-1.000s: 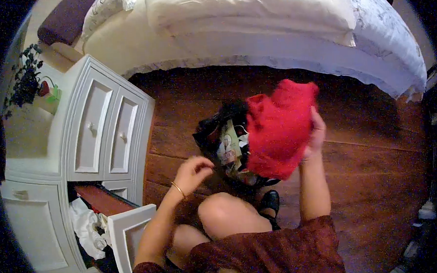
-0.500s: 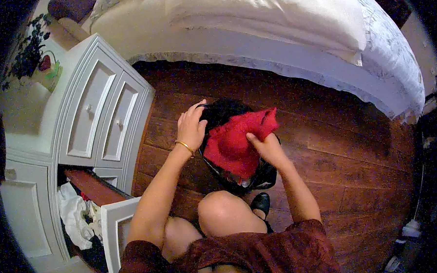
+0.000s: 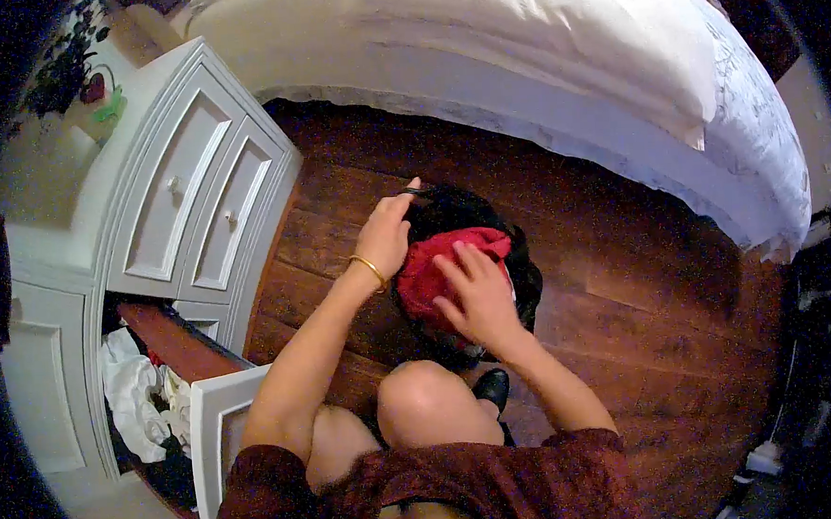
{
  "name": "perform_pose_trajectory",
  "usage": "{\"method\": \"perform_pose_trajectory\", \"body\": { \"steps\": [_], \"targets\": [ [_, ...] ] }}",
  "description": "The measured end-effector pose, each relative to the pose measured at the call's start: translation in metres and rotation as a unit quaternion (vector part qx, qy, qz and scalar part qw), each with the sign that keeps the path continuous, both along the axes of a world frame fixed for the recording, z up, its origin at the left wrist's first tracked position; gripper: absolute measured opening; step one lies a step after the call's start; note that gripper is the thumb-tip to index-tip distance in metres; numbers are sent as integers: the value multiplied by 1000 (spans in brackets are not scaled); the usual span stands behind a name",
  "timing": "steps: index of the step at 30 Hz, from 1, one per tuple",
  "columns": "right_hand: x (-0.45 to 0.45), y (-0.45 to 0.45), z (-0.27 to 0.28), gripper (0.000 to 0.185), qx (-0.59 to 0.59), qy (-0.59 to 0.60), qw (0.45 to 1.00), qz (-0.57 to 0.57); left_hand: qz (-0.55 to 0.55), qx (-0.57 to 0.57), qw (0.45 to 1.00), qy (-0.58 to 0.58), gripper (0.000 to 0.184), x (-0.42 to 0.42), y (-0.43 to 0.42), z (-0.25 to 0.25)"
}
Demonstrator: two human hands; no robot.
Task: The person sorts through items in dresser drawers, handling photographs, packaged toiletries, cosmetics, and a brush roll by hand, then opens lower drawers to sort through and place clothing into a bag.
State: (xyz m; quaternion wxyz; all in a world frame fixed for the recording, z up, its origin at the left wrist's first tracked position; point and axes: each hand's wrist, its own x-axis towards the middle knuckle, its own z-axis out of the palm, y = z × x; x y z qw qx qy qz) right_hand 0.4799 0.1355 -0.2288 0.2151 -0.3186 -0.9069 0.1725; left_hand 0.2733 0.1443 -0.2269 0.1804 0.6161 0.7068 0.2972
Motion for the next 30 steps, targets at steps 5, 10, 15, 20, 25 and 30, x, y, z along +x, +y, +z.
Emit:
{"method": "perform_pose_trajectory", "body": {
  "steps": [5,10,15,20,25,30],
  "targets": [
    [-35,27,-105,52,-95,-133,981,101,-23,-18,999,37,58,21,16,-5],
    [-37,57,-142,56,28,-206,970,125,-10,-113,977,180,58,63,-38,26],
    [-18,72,-109,63,98,-258,948,159,-6,-128,959,252,44,44,-173,166],
    [-77,27,72,49,-97,-283,941,159,119,-308,907,262,17,-84,-281,282],
    [-152,-42,168,28,36,11,950,310,154,-292,868,370,15,-236,-361,211],
    [-226,-131,221,22,20,95,856,509,75,-283,852,434,48,-283,-397,158]
  ]
}}
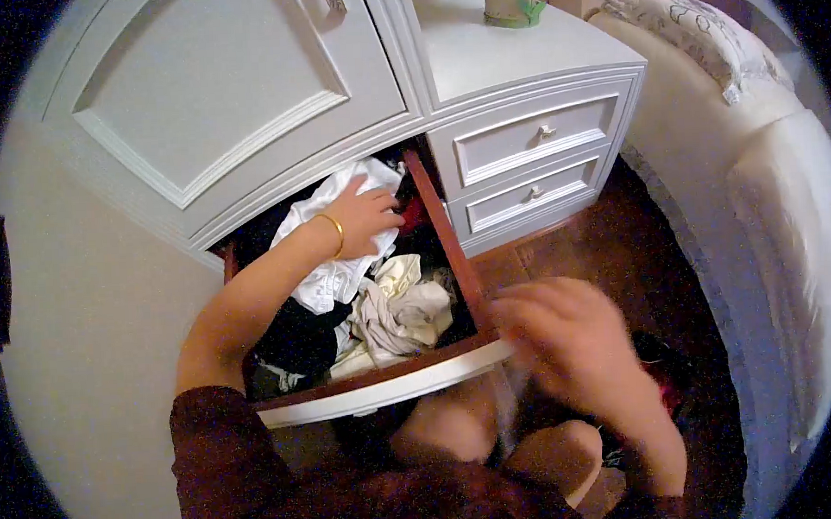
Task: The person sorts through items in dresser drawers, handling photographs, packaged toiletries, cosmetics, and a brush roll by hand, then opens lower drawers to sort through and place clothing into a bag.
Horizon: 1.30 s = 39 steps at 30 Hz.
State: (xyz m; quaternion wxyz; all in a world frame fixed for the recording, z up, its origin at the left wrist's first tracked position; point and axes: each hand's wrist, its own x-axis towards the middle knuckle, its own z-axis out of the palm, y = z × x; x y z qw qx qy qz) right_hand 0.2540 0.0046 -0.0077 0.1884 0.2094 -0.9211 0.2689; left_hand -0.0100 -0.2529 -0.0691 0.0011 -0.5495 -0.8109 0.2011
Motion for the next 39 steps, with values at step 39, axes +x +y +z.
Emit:
{"method": "perform_pose_trajectory", "body": {
  "steps": [39],
  "targets": [
    [-15,-53,-43,26,11,-126,990,63,55,-306,908,-282,41,110,-62,-5]
  ]
}}
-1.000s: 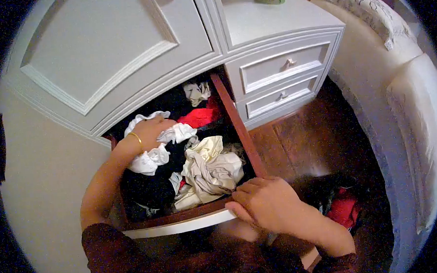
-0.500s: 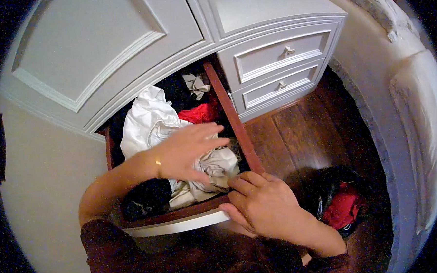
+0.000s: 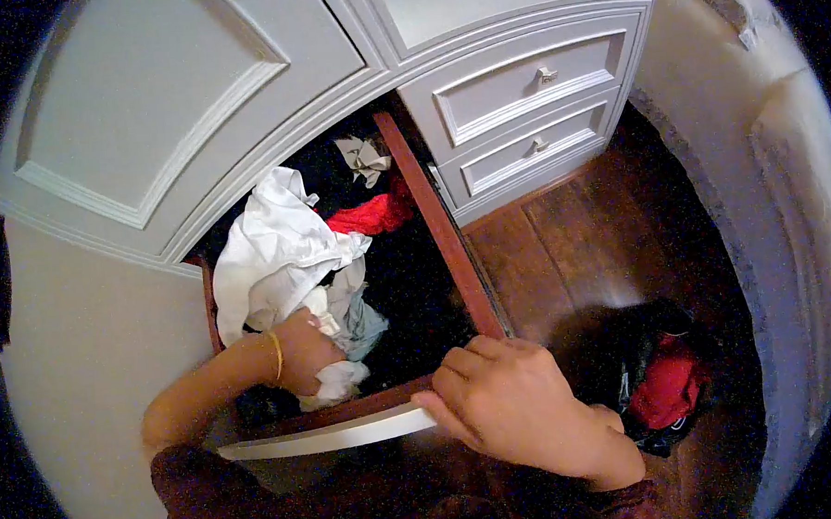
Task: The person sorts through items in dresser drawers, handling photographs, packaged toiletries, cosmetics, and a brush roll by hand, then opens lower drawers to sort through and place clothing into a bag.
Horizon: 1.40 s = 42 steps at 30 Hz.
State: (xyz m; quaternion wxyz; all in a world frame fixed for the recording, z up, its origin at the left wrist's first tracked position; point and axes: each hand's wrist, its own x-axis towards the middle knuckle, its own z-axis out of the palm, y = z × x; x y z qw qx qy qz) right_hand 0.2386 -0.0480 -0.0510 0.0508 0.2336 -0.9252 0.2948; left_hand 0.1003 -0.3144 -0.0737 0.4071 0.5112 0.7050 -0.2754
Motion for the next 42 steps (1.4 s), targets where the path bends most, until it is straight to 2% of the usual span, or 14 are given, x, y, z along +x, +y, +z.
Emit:
{"method": "perform_pose_trajectory", "body": {
  "steps": [3,4,7,9,13,15,16,18,21,24,26,29,41,42],
  "targets": [
    [-1,0,1,28,-12,1,1000,-4,97,-2,985,-144,58,-27,21,-4],
    [-2,0,0,29,-14,11,1000,-3,185,169,928,-276,69,-36,17,-8],
    [0,1,-4,31,-20,31,999,-7,363,194,877,-248,54,-56,67,10],
    [0,-1,-4,32,-19,35,999,-18,170,319,923,132,46,-68,90,0],
    [0,-2,-6,32,-26,54,998,-23,-99,310,831,452,26,-113,81,-67],
    [1,-1,-6,32,-26,49,998,-22,-35,389,824,410,24,-131,68,-63],
    [0,0,-7,31,-34,51,998,-24,109,408,838,345,32,-129,65,-41],
    [1,0,-10,31,-54,52,997,-26,215,596,723,275,39,-132,27,-26],
    [1,2,-9,30,-41,51,998,-18,430,612,647,150,34,-138,-43,-6],
    [1,1,-9,31,-37,56,998,-19,583,653,483,30,34,-120,-80,-3],
    [1,0,-11,31,-34,56,998,-21,659,650,375,-52,37,-107,-91,-5],
    [1,-3,-11,31,-29,64,997,-26,685,647,317,-108,40,-117,-119,-24],
    [3,-5,-9,31,-15,63,997,-34,660,662,315,-163,39,-113,-122,-22],
    [2,-5,-9,31,-10,61,998,-33,634,654,395,-120,37,-113,-123,-20]
  ]
}}
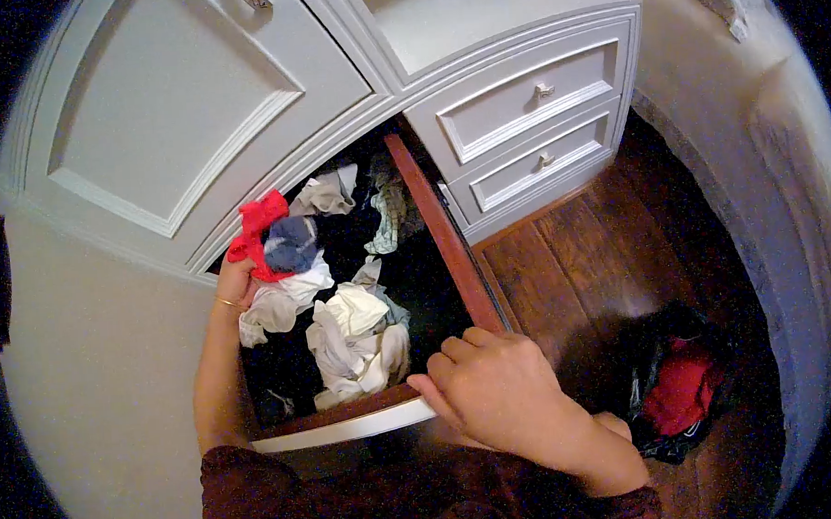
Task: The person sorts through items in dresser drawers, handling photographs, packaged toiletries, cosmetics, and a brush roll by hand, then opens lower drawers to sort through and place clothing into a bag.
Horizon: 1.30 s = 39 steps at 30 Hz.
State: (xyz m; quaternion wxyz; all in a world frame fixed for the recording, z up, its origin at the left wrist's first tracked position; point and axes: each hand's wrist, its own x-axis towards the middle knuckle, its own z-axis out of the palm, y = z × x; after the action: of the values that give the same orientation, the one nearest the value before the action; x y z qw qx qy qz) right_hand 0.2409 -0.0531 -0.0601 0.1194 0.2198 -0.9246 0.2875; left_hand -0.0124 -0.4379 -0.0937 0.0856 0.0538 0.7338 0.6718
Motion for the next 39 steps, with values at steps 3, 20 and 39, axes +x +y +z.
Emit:
{"method": "perform_pose_trajectory", "body": {
  "steps": [3,20,39],
  "targets": [
    [0,1,-1,31,-5,4,1000,2,-119,-238,954,136,30,5,8,14],
    [1,1,-1,31,-12,13,1000,1,-254,-654,560,441,65,25,215,11],
    [-1,1,-2,30,8,7,1000,7,-198,-555,714,377,53,-24,189,-43]
  ]
}}
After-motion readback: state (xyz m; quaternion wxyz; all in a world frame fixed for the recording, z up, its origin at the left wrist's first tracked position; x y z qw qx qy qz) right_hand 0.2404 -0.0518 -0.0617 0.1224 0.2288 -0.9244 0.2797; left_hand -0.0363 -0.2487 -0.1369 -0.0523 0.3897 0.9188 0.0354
